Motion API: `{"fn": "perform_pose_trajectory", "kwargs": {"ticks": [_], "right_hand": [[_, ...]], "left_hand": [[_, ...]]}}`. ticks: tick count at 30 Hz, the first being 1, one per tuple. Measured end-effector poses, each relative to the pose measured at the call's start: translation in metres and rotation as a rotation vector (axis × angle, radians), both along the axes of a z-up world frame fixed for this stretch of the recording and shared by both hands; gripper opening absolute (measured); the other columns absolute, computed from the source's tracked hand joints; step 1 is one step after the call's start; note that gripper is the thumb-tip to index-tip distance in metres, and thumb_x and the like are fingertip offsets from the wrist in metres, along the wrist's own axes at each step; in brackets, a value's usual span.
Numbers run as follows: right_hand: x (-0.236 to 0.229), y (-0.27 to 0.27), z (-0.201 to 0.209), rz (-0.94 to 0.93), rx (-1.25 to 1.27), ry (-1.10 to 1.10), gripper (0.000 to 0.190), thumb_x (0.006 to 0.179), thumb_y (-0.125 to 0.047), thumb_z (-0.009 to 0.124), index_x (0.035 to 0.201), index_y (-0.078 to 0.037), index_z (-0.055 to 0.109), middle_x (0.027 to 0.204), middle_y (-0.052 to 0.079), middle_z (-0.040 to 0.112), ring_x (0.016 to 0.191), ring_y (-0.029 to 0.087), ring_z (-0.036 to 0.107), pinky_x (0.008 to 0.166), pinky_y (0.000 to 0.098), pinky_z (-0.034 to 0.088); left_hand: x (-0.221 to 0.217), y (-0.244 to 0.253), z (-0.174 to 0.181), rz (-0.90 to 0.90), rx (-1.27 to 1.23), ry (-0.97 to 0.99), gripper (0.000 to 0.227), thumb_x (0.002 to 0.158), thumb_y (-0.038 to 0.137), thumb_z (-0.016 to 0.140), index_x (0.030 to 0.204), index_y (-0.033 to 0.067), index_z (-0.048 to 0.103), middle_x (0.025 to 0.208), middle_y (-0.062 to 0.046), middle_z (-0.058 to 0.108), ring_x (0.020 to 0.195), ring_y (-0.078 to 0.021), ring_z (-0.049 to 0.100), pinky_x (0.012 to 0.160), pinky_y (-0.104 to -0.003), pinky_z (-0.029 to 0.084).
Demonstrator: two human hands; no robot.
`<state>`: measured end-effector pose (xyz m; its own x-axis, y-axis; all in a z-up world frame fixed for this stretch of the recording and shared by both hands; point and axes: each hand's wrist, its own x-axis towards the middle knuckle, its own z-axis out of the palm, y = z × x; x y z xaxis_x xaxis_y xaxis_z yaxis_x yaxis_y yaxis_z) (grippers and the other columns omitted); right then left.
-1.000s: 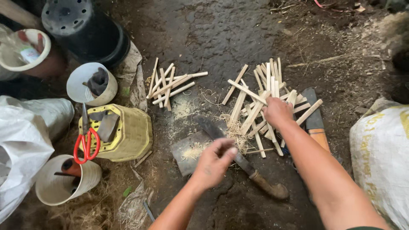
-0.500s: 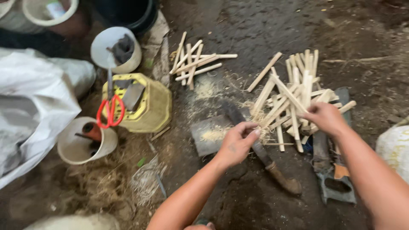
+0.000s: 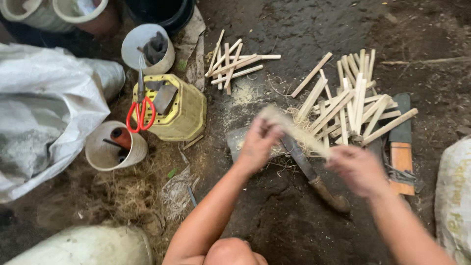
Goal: The person uses a knife to shave and shape small wooden sticks on a metal block. They repeatedly hold the sticks, carve them, and place the finished pieces into a pile.
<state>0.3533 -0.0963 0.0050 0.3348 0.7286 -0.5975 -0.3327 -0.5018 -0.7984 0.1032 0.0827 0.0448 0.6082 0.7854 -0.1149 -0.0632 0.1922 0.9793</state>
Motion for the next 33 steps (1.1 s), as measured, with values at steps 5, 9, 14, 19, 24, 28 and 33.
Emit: {"fn": "perform_pose_trajectory", "kwargs": {"ticks": [5,9,14,19,24,28,33], "right_hand": [[-0.059,0.007,-0.014,0.028,0.161,0.186,0.035,0.094,-0.018,0.068,0.123,0.003,0.070,0.106,0.015,0.072,0.091,0.020,0.069,0.082,0.0350,0.056],[-0.072,-0.010,-0.015,0.211,0.025,-0.702,0.052,0.091,-0.035,0.072,0.129,-0.001,0.064,0.119,0.019,0.069,0.108,0.035,0.066,0.093,0.0456,0.052],[-0.092,-0.043,-0.042,0.531,-0.374,-1.237,0.082,0.078,-0.052,0.079,0.138,-0.003,0.051,0.127,0.022,0.061,0.118,0.041,0.059,0.097,0.0526,0.046],[-0.090,-0.048,-0.079,0.384,-0.306,-1.200,0.053,0.080,-0.032,0.072,0.124,-0.006,0.059,0.118,0.020,0.067,0.113,0.040,0.063,0.098,0.0497,0.049],[-0.085,-0.040,-0.077,0.273,-0.283,-0.830,0.040,0.084,-0.035,0.070,0.109,-0.004,0.068,0.093,0.015,0.071,0.091,0.036,0.071,0.083,0.0475,0.055],[-0.107,-0.027,-0.056,0.195,-0.330,-0.336,0.052,0.097,-0.054,0.057,0.103,-0.004,0.068,0.071,0.009,0.067,0.061,0.022,0.067,0.061,0.0376,0.056],[-0.157,-0.017,-0.031,0.149,-0.108,-0.179,0.052,0.100,-0.052,0.051,0.096,-0.002,0.067,0.065,0.002,0.060,0.051,0.011,0.057,0.051,0.0316,0.050]], "left_hand": [[-0.038,0.006,0.020,0.085,0.118,-0.071,0.044,0.103,0.019,0.062,0.143,0.0029,0.054,0.116,-0.012,0.076,0.087,-0.0138,0.068,0.074,-0.027,0.058],[-0.064,0.007,0.021,0.180,0.300,0.026,0.035,0.104,0.016,0.062,0.137,0.0032,0.062,0.116,-0.013,0.075,0.092,-0.0149,0.068,0.080,-0.028,0.060],[-0.075,-0.004,-0.009,0.224,0.669,0.116,0.030,0.108,0.014,0.058,0.134,-0.0001,0.055,0.122,-0.012,0.074,0.113,-0.0194,0.071,0.103,-0.033,0.053],[-0.073,-0.029,-0.040,0.245,0.677,0.171,0.025,0.103,0.015,0.068,0.123,0.0040,0.057,0.122,-0.011,0.074,0.104,-0.0173,0.073,0.091,-0.028,0.060],[-0.070,-0.035,-0.043,0.316,0.868,0.049,0.020,0.099,0.009,0.075,0.115,0.0051,0.065,0.120,-0.015,0.070,0.114,-0.0243,0.070,0.098,-0.032,0.059],[-0.064,-0.035,-0.036,0.339,0.918,0.108,0.024,0.095,0.009,0.077,0.115,0.0010,0.068,0.115,-0.014,0.069,0.105,-0.0244,0.069,0.092,-0.032,0.056],[-0.068,-0.057,-0.025,0.403,0.866,0.221,0.023,0.101,0.013,0.070,0.119,-0.0005,0.069,0.119,-0.016,0.064,0.105,-0.0256,0.065,0.092,-0.032,0.053]]}}
